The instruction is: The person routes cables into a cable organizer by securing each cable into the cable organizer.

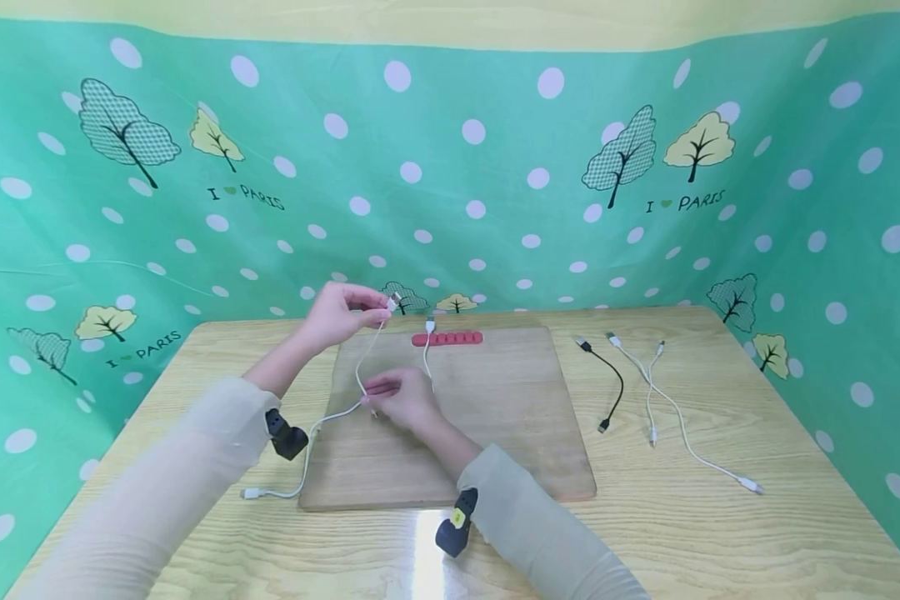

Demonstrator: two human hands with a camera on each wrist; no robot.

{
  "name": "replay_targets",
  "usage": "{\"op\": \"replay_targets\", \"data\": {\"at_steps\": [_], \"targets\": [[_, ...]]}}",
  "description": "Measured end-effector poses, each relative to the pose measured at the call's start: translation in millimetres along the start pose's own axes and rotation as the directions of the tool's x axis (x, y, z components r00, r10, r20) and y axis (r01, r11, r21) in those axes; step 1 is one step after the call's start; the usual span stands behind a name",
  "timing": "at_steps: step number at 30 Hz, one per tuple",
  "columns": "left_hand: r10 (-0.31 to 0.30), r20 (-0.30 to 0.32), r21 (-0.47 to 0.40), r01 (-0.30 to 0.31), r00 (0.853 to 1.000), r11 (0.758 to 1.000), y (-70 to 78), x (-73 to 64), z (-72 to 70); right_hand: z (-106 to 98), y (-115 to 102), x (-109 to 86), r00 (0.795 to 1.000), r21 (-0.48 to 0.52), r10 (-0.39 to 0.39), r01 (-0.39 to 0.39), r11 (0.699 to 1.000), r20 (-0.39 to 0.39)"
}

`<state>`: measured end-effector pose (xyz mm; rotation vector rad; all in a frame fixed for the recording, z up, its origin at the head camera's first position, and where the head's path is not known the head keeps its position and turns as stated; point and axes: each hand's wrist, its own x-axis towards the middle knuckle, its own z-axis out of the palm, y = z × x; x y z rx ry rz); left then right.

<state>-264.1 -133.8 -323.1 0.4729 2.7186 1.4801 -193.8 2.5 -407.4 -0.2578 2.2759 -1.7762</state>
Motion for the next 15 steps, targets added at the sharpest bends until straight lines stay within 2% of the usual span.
{"op": "replay_targets", "data": {"at_steps": [6,15], "targets": [[-0.020,-0.017,-0.112,0.018,1.000,0.994,0.7,5.5,10.3,-4,0,-0.1,0.999,0.042,0.043,-0.042,0.998,-0.015],[-0.090,-0.036,-0.264,0.077,0.995,0.961,-1.7,14.7,24.4,-14,4,-0.2,0.995,0.148,0.095,-0.091,0.985,-0.025]]}}
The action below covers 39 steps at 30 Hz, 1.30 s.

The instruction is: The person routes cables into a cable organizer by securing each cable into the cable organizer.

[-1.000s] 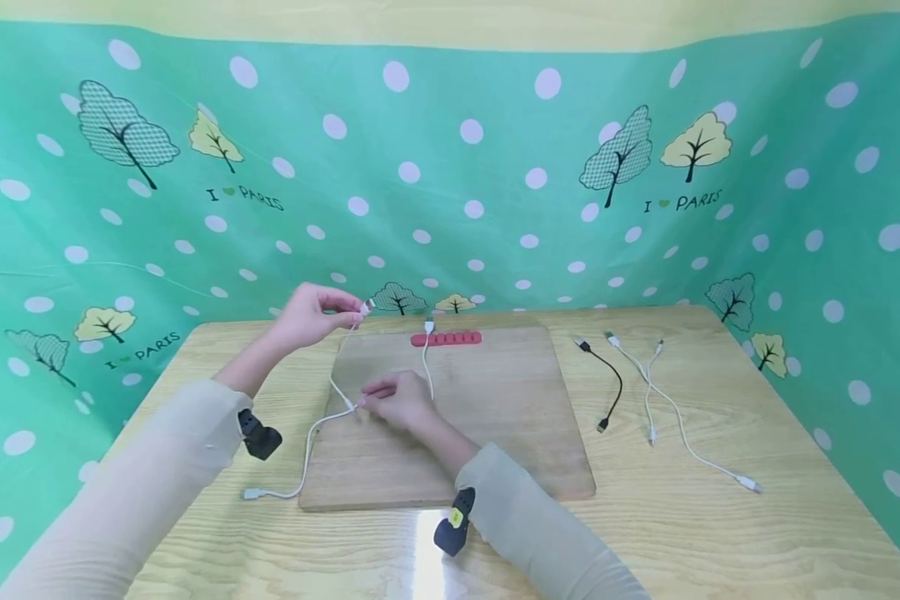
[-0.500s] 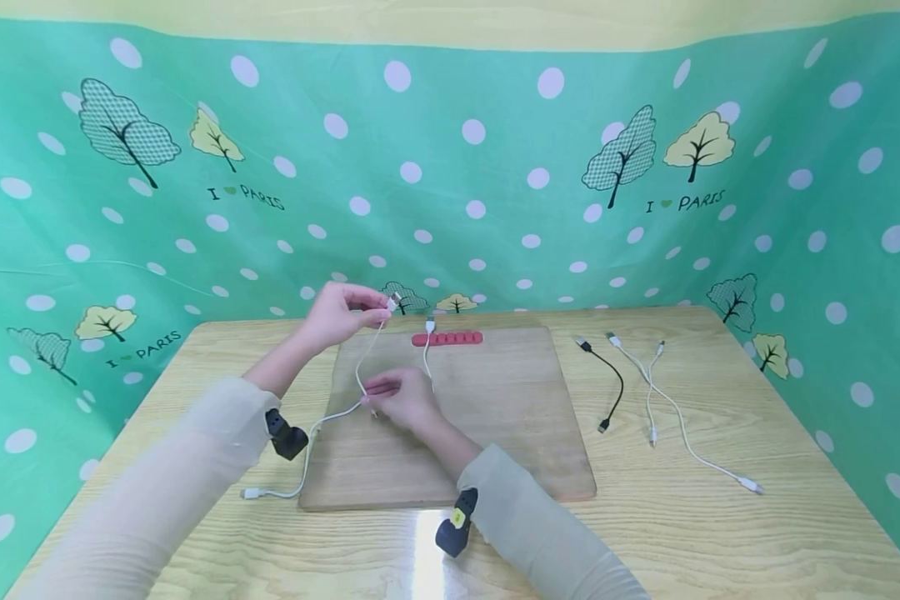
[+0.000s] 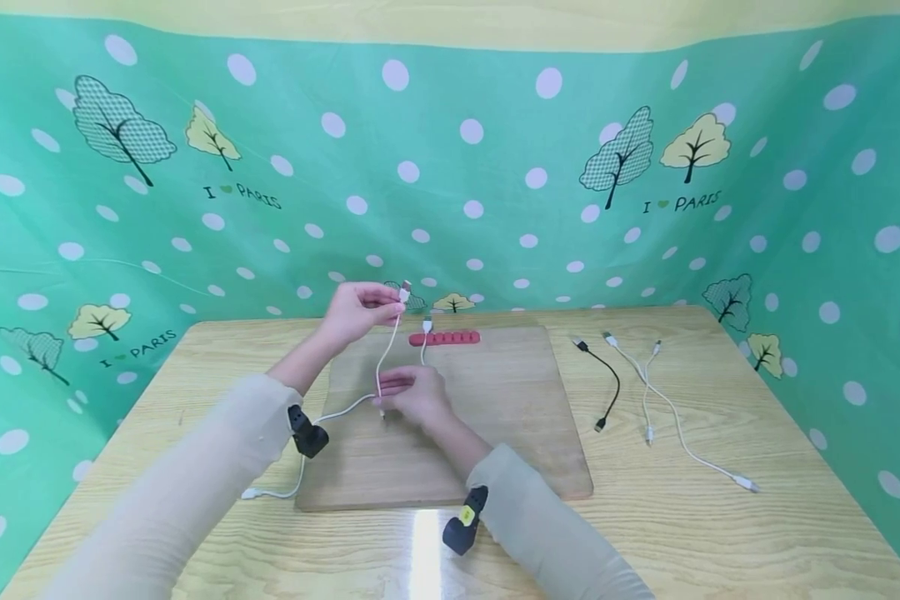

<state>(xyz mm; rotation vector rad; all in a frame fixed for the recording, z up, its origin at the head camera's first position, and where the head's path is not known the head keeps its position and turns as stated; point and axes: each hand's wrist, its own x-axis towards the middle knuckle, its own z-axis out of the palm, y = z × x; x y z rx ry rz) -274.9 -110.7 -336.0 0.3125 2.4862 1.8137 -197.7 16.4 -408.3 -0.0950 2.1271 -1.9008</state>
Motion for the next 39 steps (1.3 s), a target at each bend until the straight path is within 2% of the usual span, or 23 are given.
{"op": "replay_targets", "data": {"at_steps": [4,10,19,23,31,36,39], "targets": [[-0.047,-0.010,-0.067,0.047,0.999,0.997,-2.6,5.0,4.5,-5,0,-1.4,1.000,0.036,0.017,-0.017,0.999,-0.014],[-0.107,-0.033,-0.114,0.103,0.994,0.988,-5.3,12.6,11.1,-16,2,-4.5,0.997,0.036,0.052,-0.050,0.998,-0.060],[-0.197,-0.094,-0.222,0.172,0.976,0.960,-19.9,23.5,20.9,-39,13,-13.1,0.974,0.037,0.068,-0.062,0.997,-0.214],[-0.209,-0.103,-0.214,0.184,0.972,0.959,-27.0,26.6,28.1,-43,14,-16.5,0.972,0.033,0.060,-0.054,0.998,-0.228],[-0.218,-0.095,-0.238,0.190,0.971,0.953,-31.4,31.0,44.4,-49,16,-17.9,0.956,-0.059,-0.004,-0.014,0.998,-0.293],[-0.227,-0.097,-0.266,0.194,0.969,0.944,-33.7,35.7,49.7,-53,16,-16.9,0.944,-0.086,-0.021,-0.008,0.996,-0.328],[-0.242,-0.096,-0.285,0.206,0.966,0.936,-36.5,37.5,51.0,-53,17,-16.1,0.948,-0.104,-0.021,-0.012,0.994,-0.318]]}}
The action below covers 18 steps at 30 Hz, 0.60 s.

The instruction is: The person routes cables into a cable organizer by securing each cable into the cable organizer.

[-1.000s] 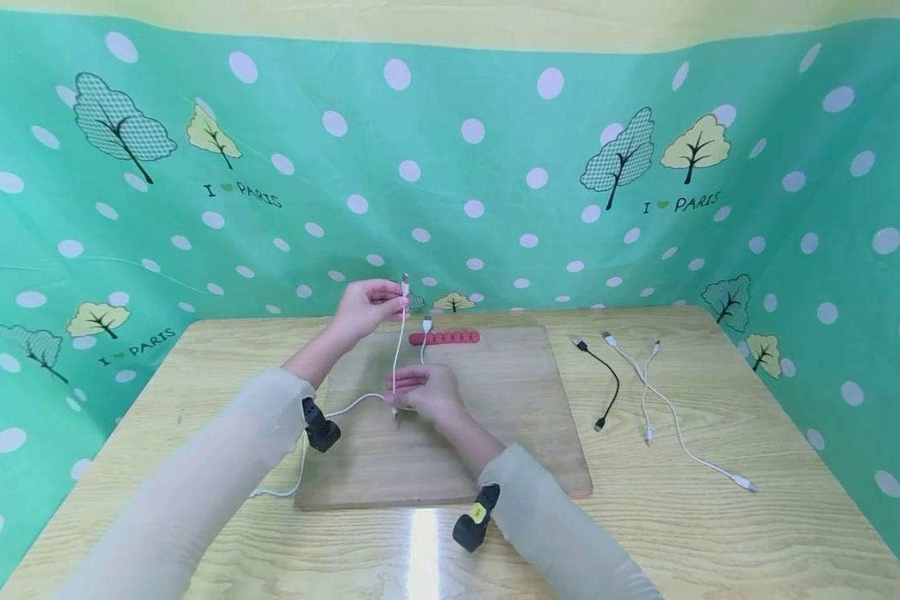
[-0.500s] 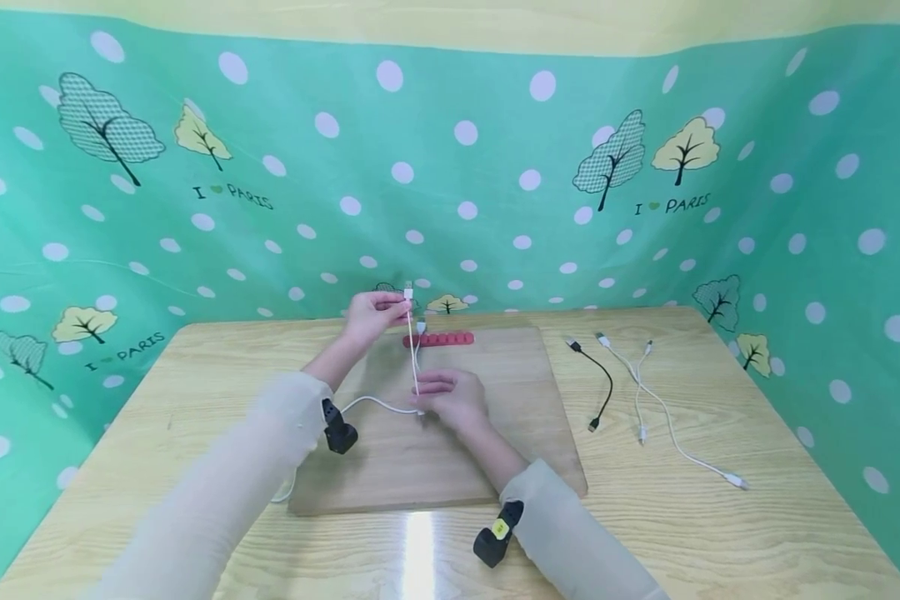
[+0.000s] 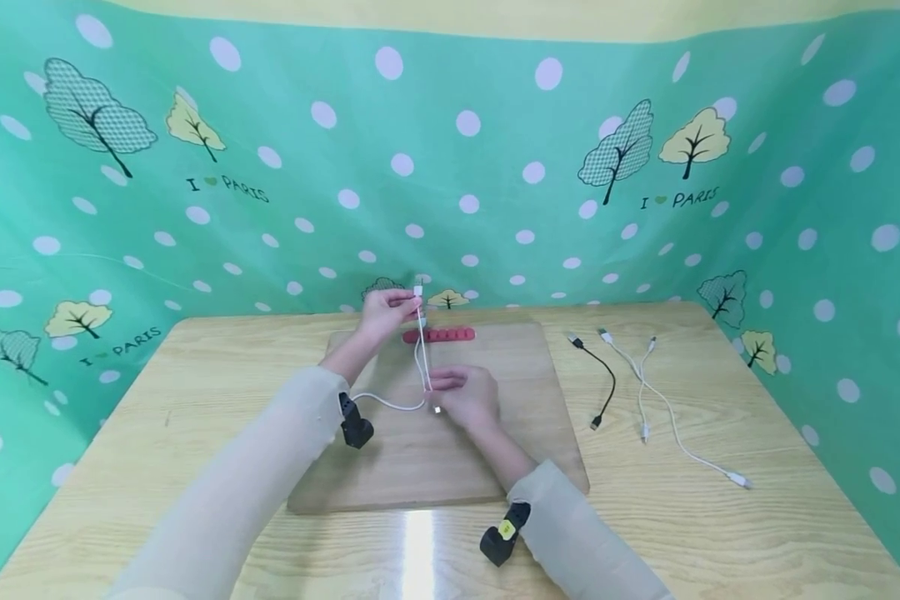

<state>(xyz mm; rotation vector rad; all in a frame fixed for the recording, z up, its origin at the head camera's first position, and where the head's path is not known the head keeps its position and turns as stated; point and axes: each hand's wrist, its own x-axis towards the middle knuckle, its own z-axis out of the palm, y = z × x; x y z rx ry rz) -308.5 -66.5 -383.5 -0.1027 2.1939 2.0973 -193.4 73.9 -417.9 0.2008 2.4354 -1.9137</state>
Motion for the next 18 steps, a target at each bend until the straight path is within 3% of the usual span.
{"op": "replay_targets", "data": {"at_steps": [5,9,18], "targets": [[-0.022,0.018,0.015,0.022,1.000,1.000,-3.9,4.3,0.6,-1,1,-1.5,1.000,-0.036,-0.008,0.009,0.999,0.016],[-0.015,0.033,0.038,0.014,0.999,0.999,-6.7,8.4,1.6,-1,2,-2.5,1.000,-0.072,-0.023,0.021,0.997,-0.018],[-0.032,0.023,0.059,0.030,0.999,0.998,-9.1,12.9,1.7,-3,4,-0.4,0.999,-0.107,-0.009,0.005,0.994,-0.035]]}}
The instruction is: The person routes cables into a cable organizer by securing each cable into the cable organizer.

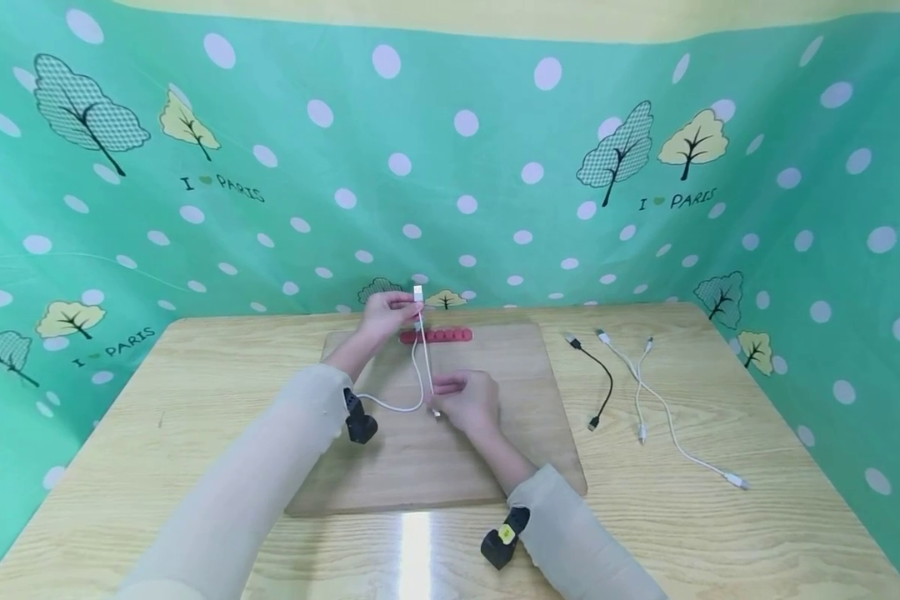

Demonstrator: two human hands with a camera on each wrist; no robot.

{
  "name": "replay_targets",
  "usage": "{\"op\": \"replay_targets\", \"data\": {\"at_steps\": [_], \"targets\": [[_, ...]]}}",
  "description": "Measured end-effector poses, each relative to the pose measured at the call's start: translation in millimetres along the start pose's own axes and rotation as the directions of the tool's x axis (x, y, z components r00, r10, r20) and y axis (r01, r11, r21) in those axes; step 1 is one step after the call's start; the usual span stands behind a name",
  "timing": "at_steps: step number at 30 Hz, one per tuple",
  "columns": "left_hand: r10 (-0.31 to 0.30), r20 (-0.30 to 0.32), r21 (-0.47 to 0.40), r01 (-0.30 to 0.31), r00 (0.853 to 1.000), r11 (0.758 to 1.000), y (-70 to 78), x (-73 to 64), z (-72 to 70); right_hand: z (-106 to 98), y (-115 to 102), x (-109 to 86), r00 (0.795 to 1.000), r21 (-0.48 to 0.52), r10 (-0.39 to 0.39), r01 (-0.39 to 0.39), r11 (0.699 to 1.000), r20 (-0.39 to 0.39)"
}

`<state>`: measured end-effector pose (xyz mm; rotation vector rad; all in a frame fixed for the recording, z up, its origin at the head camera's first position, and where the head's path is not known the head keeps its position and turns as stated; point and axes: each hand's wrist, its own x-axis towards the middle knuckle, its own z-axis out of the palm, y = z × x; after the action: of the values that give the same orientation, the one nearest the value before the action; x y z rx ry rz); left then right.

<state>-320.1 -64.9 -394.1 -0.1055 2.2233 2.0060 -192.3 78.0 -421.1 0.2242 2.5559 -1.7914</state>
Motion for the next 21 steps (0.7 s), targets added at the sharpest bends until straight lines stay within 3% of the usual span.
{"op": "replay_targets", "data": {"at_steps": [6,14,18,21], "targets": [[-0.009,-0.021,0.019,0.009,1.000,1.000,-2.2,3.4,2.8,-2,-1,1.1,1.000,-0.014,0.011,-0.011,1.000,0.006],[-0.050,-0.035,0.118,0.054,0.998,0.992,-12.9,3.7,4.2,-2,4,-1.2,1.000,-0.042,0.022,-0.022,0.999,0.000],[-0.048,-0.012,0.131,0.049,0.999,0.990,-16.1,4.7,3.8,-3,5,-2.1,1.000,-0.041,0.024,-0.024,0.999,-0.002],[-0.014,-0.007,0.175,0.015,1.000,0.984,-19.2,7.7,4.0,-2,6,-2.5,1.000,-0.043,0.002,-0.002,0.999,-0.005]]}}
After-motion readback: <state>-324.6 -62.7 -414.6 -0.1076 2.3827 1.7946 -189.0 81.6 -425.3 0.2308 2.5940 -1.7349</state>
